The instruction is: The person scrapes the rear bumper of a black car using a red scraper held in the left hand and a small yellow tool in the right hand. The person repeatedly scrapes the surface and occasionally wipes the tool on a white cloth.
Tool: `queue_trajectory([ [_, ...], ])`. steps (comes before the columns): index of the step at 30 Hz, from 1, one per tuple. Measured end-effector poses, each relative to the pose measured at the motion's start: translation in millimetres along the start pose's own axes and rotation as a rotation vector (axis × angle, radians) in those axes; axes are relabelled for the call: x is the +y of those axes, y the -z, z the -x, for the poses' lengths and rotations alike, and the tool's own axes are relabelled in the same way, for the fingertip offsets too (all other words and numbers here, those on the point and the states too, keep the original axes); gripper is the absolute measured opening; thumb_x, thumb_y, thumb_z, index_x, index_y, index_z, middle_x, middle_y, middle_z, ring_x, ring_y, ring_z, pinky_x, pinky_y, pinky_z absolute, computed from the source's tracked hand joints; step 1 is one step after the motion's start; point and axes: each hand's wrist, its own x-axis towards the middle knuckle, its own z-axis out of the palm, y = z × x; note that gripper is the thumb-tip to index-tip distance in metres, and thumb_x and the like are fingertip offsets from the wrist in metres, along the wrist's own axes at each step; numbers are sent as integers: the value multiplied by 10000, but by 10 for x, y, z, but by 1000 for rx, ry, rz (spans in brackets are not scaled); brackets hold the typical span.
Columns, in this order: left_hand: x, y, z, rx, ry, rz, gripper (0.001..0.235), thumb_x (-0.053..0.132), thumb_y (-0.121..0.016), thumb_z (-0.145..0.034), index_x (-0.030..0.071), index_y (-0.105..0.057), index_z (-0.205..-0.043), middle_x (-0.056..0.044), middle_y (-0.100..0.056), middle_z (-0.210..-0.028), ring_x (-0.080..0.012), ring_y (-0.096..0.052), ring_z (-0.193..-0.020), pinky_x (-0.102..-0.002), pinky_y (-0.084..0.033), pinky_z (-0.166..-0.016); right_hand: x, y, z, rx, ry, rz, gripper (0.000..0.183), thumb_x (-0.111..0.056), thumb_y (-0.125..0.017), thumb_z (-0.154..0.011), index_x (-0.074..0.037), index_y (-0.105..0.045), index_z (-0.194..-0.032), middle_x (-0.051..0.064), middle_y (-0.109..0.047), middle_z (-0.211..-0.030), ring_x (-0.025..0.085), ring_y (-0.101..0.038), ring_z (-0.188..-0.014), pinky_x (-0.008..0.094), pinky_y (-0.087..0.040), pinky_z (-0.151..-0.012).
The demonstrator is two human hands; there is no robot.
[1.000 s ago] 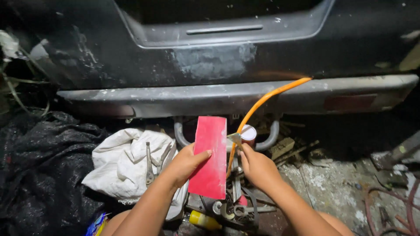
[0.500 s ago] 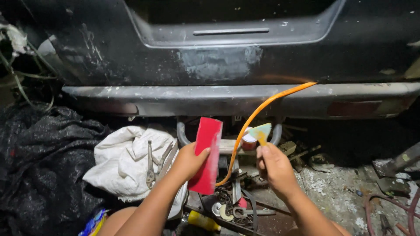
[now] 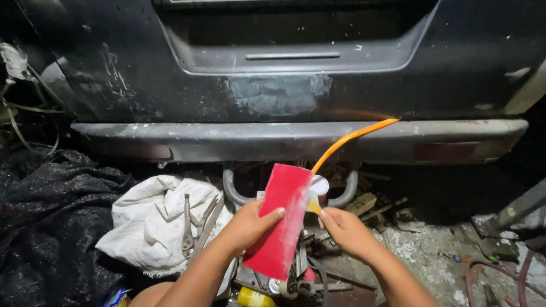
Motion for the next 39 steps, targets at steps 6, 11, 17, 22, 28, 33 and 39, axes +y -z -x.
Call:
queue_trajectory([
  [6,-38,59,-110,147,81,182,316,331,-628,-934,74,-675,-1113,-110,-773,-1021,-262,-734,-827,-361,-549,-733,-184,2,157,150,-49,-755,423,-324,-459,-1104,-121,-529,-740,-31,-413,-550,108,-315,-451,253,-250,-414],
  [11,-40,49,-87,181,64,98,346,369,-620,-931,94,-674,-1134,-85,-778,-1056,-239,-739,-860,-343,-548,-753,-171,-27,130,-4,-165,-839,450,-395,-476,-1092,-127,-517,-733,-39,-382,-542,114,-289,-448,258,-235,-418],
  [17,-332,-23,-312,208,-111,-151,379,359,-709,-841,158,-721,-1162,-5,-802,-1093,-149,-747,-947,-298,-560,-821,-282,-199,163,-100,-178,-743,473,-421,-539,-1054,-130,-464,-688,-3,-375,-500,106,-291,-402,257,-205,-400],
  [22,-269,-131,-187,93,-164,-221,368,275,-684,-857,161,-705,-1206,-4,-797,-1089,-140,-733,-934,-292,-567,-808,-562,-147,207,-97,-268,-553,402,-392,-521,-1089,-146,-597,-780,-50,-345,-466,91,-254,-396,260,-171,-416],
  [28,-259,-233,-162,-11,-141,-351,345,321,-649,-917,175,-672,-1229,-14,-776,-1136,-184,-730,-998,-339,-555,-829,-743,-142,205,5,-316,-486,442,-406,-485,-996,-107,-792,-1108,28,-832,-1078,134,-718,-942,299,-523,-910],
  [33,-398,-257,-167,4,-357,-431,431,248,-719,-887,62,-677,-1273,-190,-773,-1037,-394,-724,-1028,-441,-579,-853,-485,-303,128,161,-98,-649,329,-280,-619,-1027,-37,-818,-931,31,-553,-494,81,-453,-446,216,-385,-413],
  [39,-358,-235,-95,9,-392,-479,369,215,-710,-904,54,-706,-1237,-175,-782,-1004,-370,-746,-972,-411,-588,-839,-300,-332,119,190,-54,-608,311,-250,-613,-1031,-50,-820,-913,13,-560,-508,75,-453,-468,198,-378,-429],
])
